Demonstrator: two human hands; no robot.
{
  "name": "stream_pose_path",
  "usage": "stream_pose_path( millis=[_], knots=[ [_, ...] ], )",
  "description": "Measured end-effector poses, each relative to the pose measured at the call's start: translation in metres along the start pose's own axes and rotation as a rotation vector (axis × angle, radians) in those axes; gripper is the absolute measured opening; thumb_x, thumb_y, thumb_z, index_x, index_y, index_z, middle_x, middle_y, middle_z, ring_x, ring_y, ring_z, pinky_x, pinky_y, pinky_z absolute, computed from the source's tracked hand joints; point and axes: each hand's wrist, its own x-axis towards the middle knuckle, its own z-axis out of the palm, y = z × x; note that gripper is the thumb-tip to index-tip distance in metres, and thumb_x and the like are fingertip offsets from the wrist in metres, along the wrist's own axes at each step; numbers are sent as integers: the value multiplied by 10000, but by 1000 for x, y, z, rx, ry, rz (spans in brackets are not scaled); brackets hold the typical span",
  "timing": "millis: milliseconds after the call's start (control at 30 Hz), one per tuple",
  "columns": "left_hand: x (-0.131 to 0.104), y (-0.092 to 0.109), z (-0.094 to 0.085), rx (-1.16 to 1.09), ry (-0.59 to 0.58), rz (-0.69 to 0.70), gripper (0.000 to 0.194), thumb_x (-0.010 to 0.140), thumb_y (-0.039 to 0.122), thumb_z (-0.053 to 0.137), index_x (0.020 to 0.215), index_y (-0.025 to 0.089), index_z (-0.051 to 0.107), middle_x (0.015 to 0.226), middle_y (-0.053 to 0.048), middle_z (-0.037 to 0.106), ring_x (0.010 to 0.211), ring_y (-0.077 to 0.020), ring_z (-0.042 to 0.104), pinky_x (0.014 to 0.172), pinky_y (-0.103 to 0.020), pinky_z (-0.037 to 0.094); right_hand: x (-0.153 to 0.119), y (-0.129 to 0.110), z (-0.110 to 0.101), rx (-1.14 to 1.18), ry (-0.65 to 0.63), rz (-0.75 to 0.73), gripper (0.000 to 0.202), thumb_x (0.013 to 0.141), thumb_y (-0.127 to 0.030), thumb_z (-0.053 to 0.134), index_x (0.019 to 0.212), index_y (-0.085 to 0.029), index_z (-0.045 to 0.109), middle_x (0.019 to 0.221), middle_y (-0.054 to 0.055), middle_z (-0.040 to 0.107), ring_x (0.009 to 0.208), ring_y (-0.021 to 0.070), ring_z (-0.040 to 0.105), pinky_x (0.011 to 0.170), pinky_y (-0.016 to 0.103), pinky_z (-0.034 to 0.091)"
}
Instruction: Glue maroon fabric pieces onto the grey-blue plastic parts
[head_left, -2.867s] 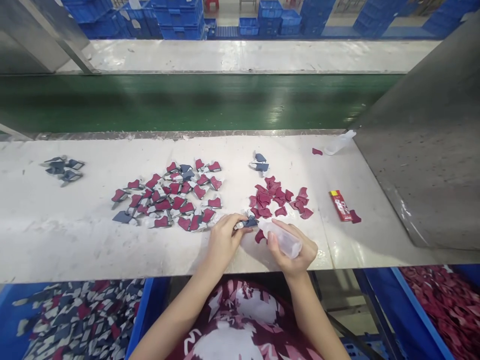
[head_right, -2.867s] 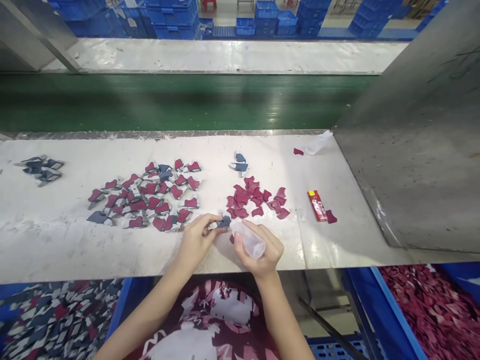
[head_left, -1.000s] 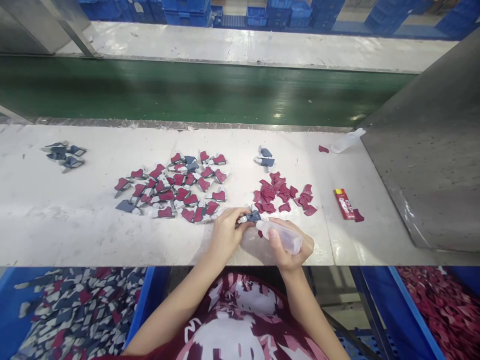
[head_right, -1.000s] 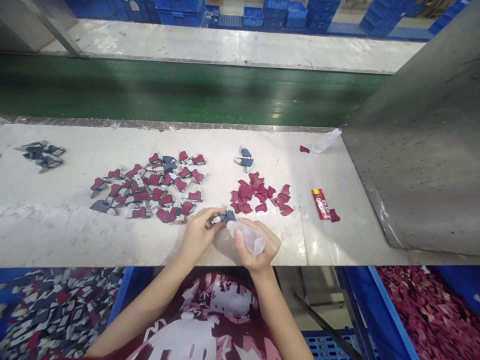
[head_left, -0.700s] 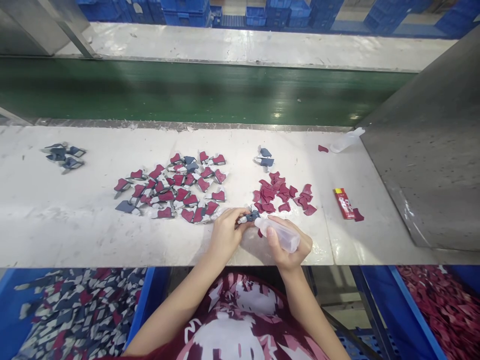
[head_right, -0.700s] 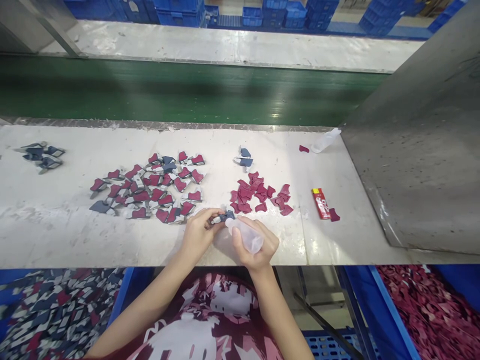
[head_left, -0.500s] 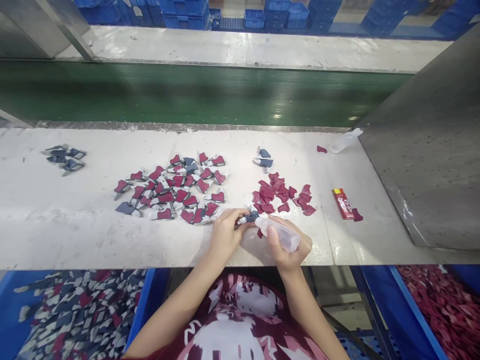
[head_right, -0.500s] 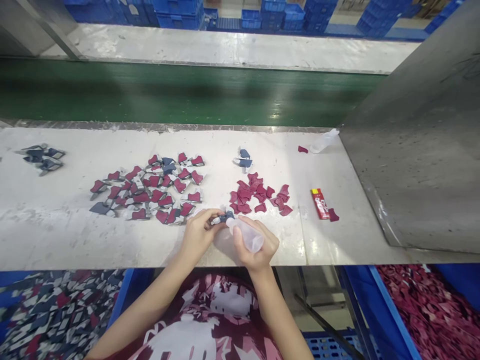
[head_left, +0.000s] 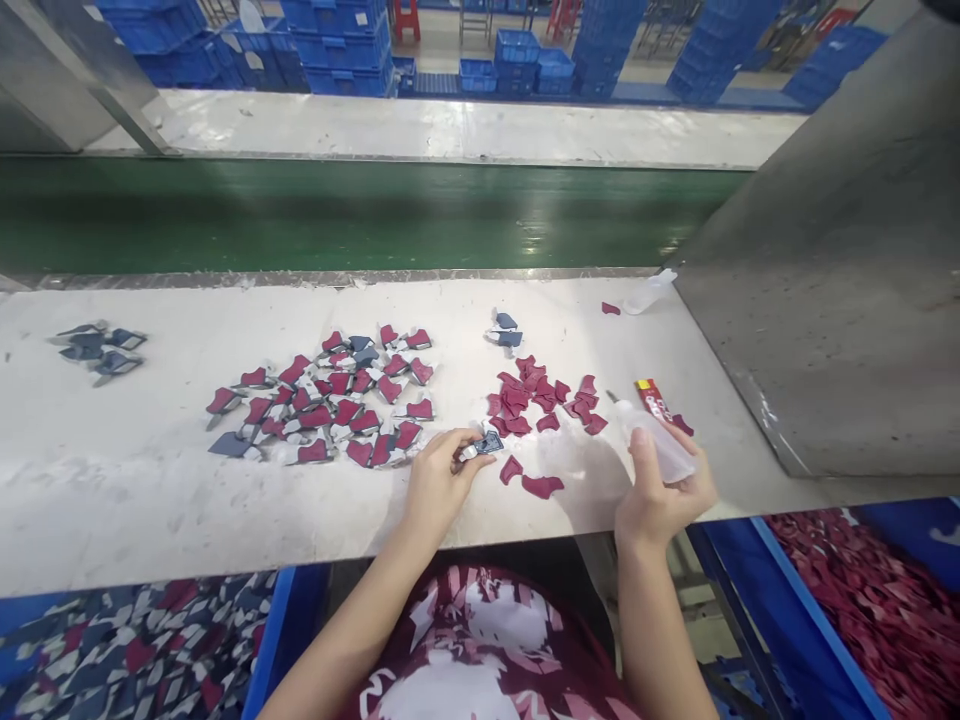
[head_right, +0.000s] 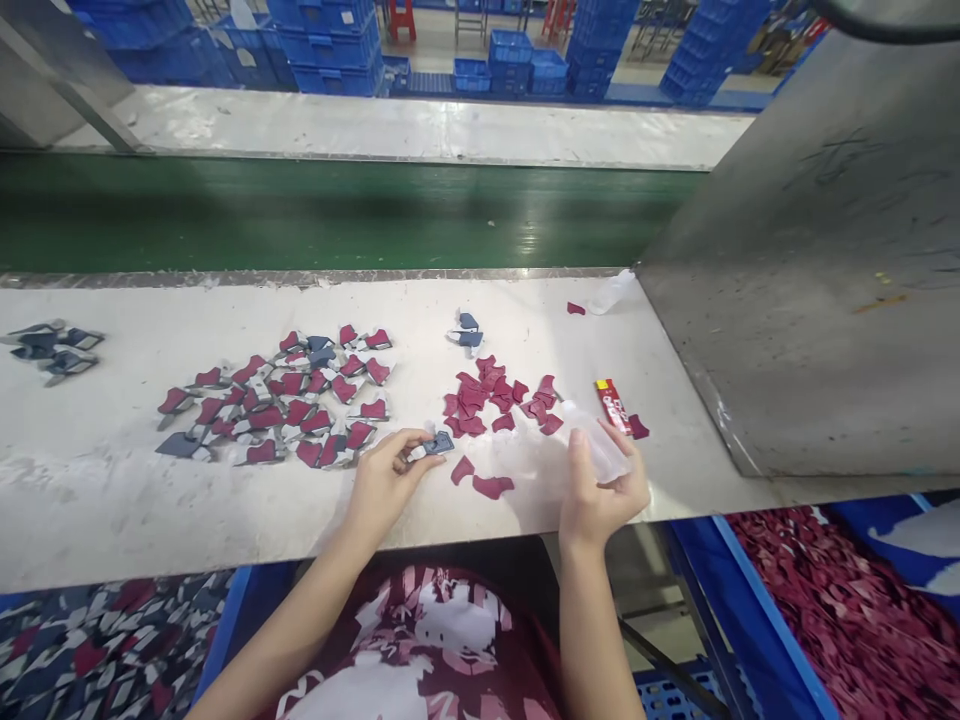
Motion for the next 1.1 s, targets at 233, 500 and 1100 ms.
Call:
stream_pose_path(
  millis=[233,500,1100],
  knots=[
    [1,0,-1,-72,-17,-79,150,783,258,790,912,215,726,899,-26,765,800,-192,701,623,-238,524,26,14,1,10,-21,42,618,633,-403,867,1122,-195,551,1080,91,716,1085,289,694,916,442,528],
    [1,0,-5,-178,-36,-248,233,800,360,756,985,218,748,1027,-56,779,756,-190,722,664,-269,553,7,1,1,-162,71,-260,700,680,-391,878,1266,-195,547,1100,95,695,935,241,656,781,377,497],
    [0,7,-7,-387,79,-243,323,860,302,707,1145,162,761,1145,-105,775,1022,-268,760,929,-388,619,-32,-40,40,-74,-728,109,321,831,-540,696,831,-223,748,859,57,752,829,234,641,763,365,490]
  ],
)
